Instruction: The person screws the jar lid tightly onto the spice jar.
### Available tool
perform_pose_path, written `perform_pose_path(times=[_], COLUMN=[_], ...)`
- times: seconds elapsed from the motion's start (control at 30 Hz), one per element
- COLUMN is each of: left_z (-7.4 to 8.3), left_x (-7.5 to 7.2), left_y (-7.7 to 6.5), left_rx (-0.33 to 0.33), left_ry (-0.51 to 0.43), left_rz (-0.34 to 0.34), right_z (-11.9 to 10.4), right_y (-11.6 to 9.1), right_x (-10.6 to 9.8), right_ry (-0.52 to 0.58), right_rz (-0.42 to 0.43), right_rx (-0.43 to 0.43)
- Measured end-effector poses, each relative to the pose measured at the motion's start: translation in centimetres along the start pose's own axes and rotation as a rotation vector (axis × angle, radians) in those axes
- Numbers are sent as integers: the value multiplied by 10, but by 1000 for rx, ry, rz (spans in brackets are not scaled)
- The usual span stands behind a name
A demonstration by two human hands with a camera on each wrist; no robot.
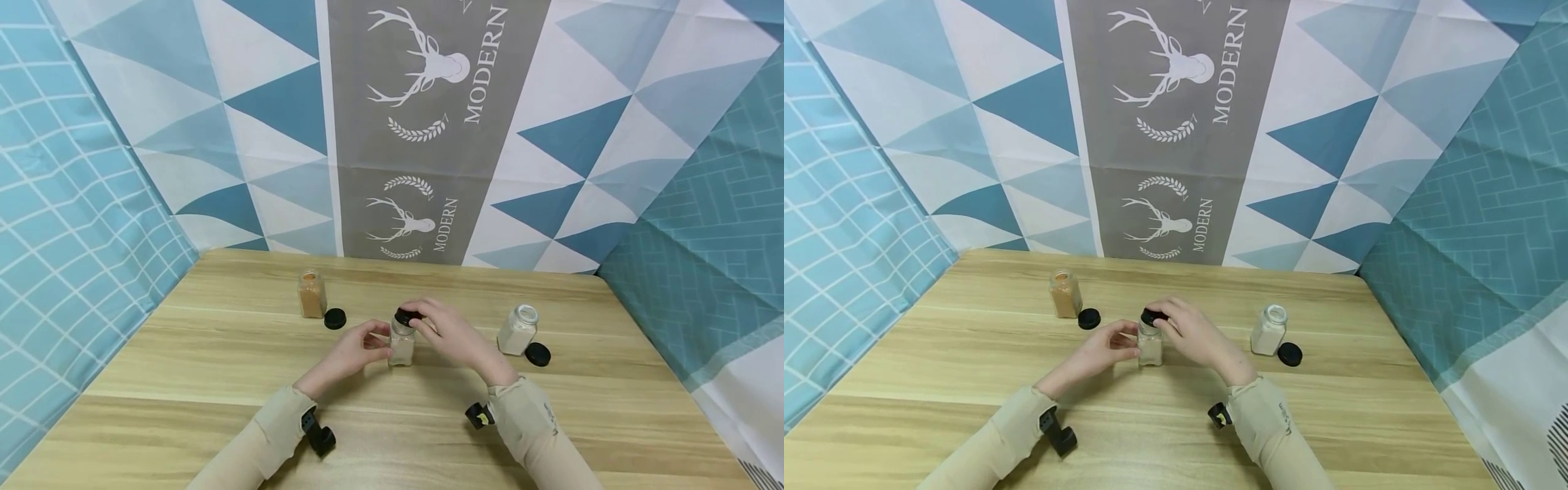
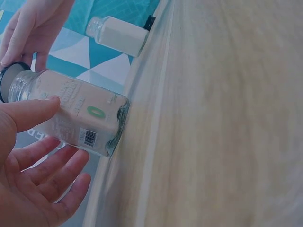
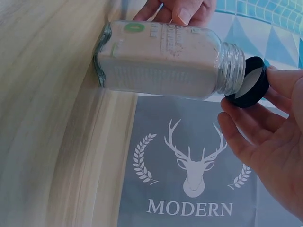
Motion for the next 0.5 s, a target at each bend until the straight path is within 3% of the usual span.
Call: perform_pose_path(times=[0.5], left_z=[2], left_x=[0], left_y=[-1], left_rx=[1], left_ry=[6], left_rz=[-2], right_z=[-11], right_y=[0], right_x=[3], right_ry=[-65], right_rz=[24], right_rx=[-107])
Point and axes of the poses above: each hand's wrist, its own y-axis towards the middle knuckle, its own x-axis out of the palm, z = x × y, the point moved 10 cm from there along y, towards the middle knuckle, and after that the axes turned 3 degrees about -x, right-handed, at the moved point
